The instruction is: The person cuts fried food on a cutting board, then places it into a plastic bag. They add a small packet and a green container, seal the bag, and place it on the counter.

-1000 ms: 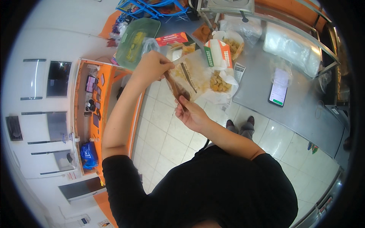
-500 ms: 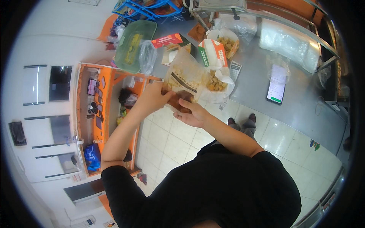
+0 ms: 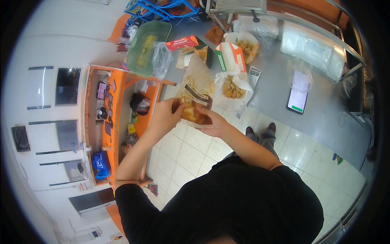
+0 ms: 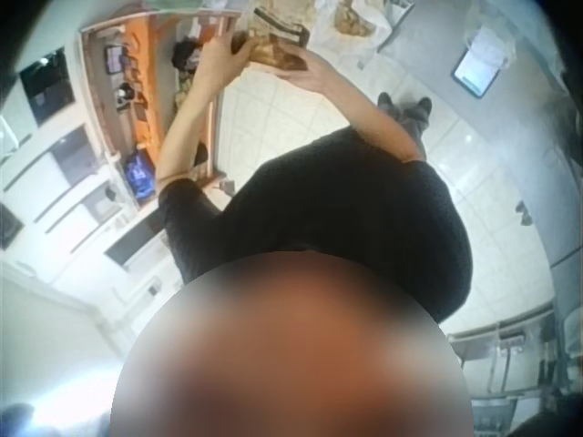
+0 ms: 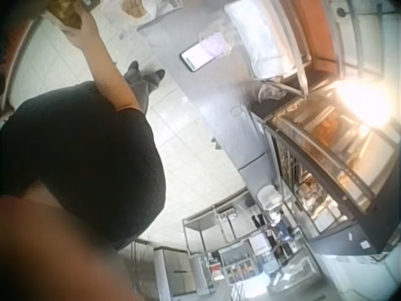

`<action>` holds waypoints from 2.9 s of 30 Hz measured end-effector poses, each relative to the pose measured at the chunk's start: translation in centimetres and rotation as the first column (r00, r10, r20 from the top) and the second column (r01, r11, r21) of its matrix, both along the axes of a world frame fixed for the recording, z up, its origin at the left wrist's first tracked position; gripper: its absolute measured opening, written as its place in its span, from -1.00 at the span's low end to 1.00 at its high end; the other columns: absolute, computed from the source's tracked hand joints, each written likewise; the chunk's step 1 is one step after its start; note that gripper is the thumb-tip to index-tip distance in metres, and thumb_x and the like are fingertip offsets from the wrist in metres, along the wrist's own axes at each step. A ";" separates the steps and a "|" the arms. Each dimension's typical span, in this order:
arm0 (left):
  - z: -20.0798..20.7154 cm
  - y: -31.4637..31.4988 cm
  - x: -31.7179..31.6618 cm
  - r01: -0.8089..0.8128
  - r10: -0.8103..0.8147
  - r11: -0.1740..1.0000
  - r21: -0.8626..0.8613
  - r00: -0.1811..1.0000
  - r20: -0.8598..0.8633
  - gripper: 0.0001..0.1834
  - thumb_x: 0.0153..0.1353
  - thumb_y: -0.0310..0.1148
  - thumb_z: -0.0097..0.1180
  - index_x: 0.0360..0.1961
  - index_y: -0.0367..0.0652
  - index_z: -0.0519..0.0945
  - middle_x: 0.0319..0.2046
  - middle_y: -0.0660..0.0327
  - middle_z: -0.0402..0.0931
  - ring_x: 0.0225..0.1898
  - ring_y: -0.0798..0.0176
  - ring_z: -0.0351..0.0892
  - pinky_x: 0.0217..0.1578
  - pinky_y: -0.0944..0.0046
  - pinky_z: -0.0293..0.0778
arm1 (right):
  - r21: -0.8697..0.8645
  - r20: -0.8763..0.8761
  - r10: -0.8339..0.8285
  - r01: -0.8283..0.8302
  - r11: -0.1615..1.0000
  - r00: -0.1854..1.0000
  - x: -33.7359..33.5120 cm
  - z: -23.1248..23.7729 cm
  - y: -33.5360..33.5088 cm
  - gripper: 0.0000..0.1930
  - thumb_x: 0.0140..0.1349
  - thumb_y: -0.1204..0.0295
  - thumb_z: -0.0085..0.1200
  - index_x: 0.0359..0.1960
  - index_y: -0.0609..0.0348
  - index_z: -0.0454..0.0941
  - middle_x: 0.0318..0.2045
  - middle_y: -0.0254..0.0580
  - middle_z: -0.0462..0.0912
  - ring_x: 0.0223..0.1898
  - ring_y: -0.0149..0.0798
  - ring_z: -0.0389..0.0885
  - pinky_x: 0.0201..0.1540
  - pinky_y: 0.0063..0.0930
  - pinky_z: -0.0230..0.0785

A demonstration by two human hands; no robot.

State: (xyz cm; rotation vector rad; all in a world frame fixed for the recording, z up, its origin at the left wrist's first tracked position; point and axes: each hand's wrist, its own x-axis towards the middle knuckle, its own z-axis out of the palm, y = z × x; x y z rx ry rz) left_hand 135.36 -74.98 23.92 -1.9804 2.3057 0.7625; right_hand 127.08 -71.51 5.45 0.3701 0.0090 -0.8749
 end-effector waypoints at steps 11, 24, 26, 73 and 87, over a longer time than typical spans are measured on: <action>-0.1 -0.3 -0.3 0.000 0.001 0.999 0.045 1.000 -0.008 -0.71 0.20 -0.28 0.11 -0.34 -0.37 0.57 -0.75 0.24 0.42 -0.75 0.46 0.34 -0.70 0.41 0.24 | 0.105 -0.166 0.044 -0.027 0.994 0.985 -1.3 -0.2 -0.6 -0.70 0.16 0.31 0.20 -0.09 0.05 0.48 -0.23 -0.25 0.55 -0.10 -0.17 0.54 0.06 -0.01 0.37; -1.2 -2.1 -0.7 -0.037 0.054 0.978 0.206 0.996 -0.075 -0.73 0.20 -0.28 0.10 -0.40 -0.33 0.56 -0.74 0.27 0.41 -0.75 0.44 0.35 -0.70 0.39 0.27 | -0.044 -0.297 -0.118 0.109 0.993 0.948 -3.4 -1.8 -2.0 -0.64 0.15 0.23 0.20 -0.08 0.08 0.45 -0.28 -0.25 0.60 -0.20 -0.23 0.60 -0.10 -0.18 0.50; -1.4 -2.3 -0.9 -0.028 0.044 0.977 0.212 0.997 -0.068 -0.73 0.20 -0.28 0.10 -0.40 -0.33 0.55 -0.73 0.27 0.41 -0.75 0.44 0.36 -0.70 0.39 0.27 | -0.094 -0.320 -0.153 0.129 0.987 0.935 -3.5 -2.3 -2.2 -0.62 0.16 0.21 0.20 -0.07 0.10 0.45 -0.26 -0.23 0.61 -0.20 -0.24 0.61 -0.11 -0.26 0.51; -4.2 -4.6 -2.1 0.017 0.026 0.976 0.218 0.981 -0.193 -0.79 0.12 -0.37 0.17 -0.44 -0.33 0.47 -0.74 0.29 0.37 -0.77 0.46 0.31 -0.75 0.44 0.20 | -0.307 -0.940 -0.314 -0.069 0.949 -0.134 -12.8 -6.3 -3.2 -0.55 0.24 0.41 0.01 0.16 0.28 0.34 -0.47 -0.05 0.62 -0.63 -0.33 0.60 -0.54 -0.51 0.49; -3.7 -5.5 -3.2 0.106 -0.077 0.973 0.203 0.986 -0.146 -0.77 0.15 -0.34 0.14 -0.48 -0.31 0.48 -0.74 0.29 0.37 -0.78 0.46 0.30 -0.74 0.41 0.19 | -0.478 -0.822 -0.427 0.046 0.877 -0.377 -11.5 -8.1 -1.5 -0.80 0.17 0.50 0.02 -0.16 0.27 0.50 -0.43 -0.01 0.64 -0.56 -0.29 0.61 -0.48 -0.45 0.45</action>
